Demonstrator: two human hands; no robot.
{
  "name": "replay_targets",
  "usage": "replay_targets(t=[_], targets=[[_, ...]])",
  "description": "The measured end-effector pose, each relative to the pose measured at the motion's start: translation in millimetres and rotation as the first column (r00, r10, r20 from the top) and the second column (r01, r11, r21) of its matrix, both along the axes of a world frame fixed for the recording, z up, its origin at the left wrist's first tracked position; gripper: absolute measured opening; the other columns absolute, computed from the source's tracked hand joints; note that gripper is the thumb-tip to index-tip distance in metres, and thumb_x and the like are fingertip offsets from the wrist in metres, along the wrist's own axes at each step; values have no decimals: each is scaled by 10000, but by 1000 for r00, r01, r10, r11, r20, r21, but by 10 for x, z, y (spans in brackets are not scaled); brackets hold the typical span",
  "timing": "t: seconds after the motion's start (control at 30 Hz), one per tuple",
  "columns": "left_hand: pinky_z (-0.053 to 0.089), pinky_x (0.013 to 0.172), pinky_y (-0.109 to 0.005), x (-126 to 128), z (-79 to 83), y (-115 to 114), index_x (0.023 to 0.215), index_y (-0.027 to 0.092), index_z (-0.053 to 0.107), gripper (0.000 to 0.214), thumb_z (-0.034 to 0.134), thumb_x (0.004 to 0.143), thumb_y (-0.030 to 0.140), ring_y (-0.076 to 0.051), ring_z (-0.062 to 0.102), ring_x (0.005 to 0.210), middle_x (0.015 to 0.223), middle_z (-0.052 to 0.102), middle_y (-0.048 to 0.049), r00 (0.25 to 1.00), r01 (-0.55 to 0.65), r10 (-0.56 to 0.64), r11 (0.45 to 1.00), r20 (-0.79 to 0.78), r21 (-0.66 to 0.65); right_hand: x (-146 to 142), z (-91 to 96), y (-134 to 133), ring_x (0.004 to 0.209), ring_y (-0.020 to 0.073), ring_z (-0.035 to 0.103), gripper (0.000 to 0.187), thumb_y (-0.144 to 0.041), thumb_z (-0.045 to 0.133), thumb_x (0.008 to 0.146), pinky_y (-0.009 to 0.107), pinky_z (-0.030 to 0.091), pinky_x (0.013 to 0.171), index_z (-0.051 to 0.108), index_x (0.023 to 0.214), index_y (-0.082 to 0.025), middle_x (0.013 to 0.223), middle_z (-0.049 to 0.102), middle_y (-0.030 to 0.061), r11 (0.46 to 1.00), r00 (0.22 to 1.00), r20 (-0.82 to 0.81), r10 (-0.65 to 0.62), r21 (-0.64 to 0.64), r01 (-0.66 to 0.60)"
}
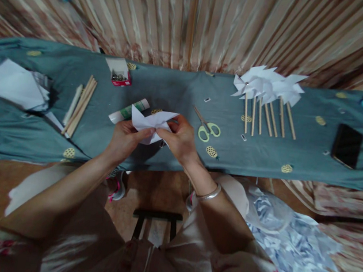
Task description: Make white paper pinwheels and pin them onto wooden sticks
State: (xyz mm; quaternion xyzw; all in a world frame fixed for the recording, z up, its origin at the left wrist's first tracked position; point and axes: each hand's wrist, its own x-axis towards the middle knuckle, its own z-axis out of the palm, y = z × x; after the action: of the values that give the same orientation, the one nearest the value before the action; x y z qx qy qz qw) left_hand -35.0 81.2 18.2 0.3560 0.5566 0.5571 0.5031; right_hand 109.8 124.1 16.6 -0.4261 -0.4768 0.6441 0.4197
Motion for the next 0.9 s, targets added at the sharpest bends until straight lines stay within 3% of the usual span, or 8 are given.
replay_targets(t=[0.23,0.57,0.7,0.9], targets=[[502,652,-285,-10,-34,30,747,139,770,247,829,581,311,-171,628,673,749,745,-47,1000,-12,13,1000,7,-12,-10,1,-9,710,176,684,420,-332,846,588,321,544,699,621,923,-216,770,733,-19,1000,1000,5,-19,17,19],[499,649,-268,-41,99,60,704,133,752,210,812,536,243,-151,623,638,721,740,-54,986,-92,102,993,130,-78,52,60,68,701,166,661,423,-567,806,628,302,537,675,684,846,-226,737,713,0,989,989,-42,-143,-43,141],[487,618,-263,-95,187,80,674,140,742,195,803,510,225,-143,606,611,685,730,-42,972,-139,148,988,181,-60,125,18,122,695,176,656,428,-616,760,661,313,524,656,706,842,-232,777,734,33,985,985,11,-170,-42,170],[484,660,-266,-181,299,84,657,149,738,203,795,489,249,-123,592,595,656,719,-21,954,-188,194,981,228,-50,65,-122,154,638,138,623,382,-550,802,626,267,481,604,722,807,-223,744,737,13,978,978,30,-207,-21,207]])
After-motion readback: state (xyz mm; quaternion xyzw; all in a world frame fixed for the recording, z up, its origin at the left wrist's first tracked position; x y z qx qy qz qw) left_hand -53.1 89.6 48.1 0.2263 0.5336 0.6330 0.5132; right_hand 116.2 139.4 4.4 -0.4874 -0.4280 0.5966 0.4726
